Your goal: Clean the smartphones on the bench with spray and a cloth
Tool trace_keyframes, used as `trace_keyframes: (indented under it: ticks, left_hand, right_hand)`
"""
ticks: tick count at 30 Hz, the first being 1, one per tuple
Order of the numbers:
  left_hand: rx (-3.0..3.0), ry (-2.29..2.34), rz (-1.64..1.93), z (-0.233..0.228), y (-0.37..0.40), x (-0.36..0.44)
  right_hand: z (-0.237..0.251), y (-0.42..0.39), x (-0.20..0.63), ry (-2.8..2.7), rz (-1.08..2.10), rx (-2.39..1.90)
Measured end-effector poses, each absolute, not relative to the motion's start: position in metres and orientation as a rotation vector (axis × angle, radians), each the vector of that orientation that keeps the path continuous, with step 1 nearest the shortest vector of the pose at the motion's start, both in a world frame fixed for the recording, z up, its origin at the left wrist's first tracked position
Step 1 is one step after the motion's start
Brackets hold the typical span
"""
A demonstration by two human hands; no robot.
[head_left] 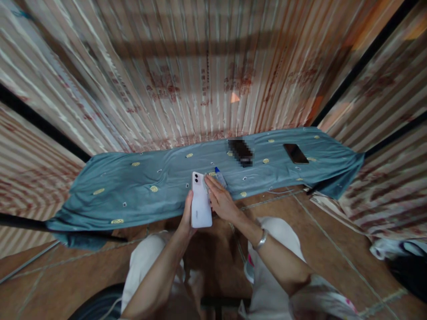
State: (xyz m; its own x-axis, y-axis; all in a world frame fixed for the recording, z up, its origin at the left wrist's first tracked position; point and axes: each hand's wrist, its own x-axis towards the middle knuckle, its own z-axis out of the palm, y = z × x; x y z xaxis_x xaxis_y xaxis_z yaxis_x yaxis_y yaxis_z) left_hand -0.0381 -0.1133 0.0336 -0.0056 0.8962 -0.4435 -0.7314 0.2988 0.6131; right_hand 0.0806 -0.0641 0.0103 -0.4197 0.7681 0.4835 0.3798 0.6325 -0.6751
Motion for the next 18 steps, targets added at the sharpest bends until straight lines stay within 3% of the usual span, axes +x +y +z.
trace_keyframes:
  ticks: [18]
  left_hand:
    - [0.104, 0.809, 1.417, 0.023, -0.110, -0.033]
  right_hand:
    - [0.027, -0.092, 0.071, -2.148, 0.470, -0.683]
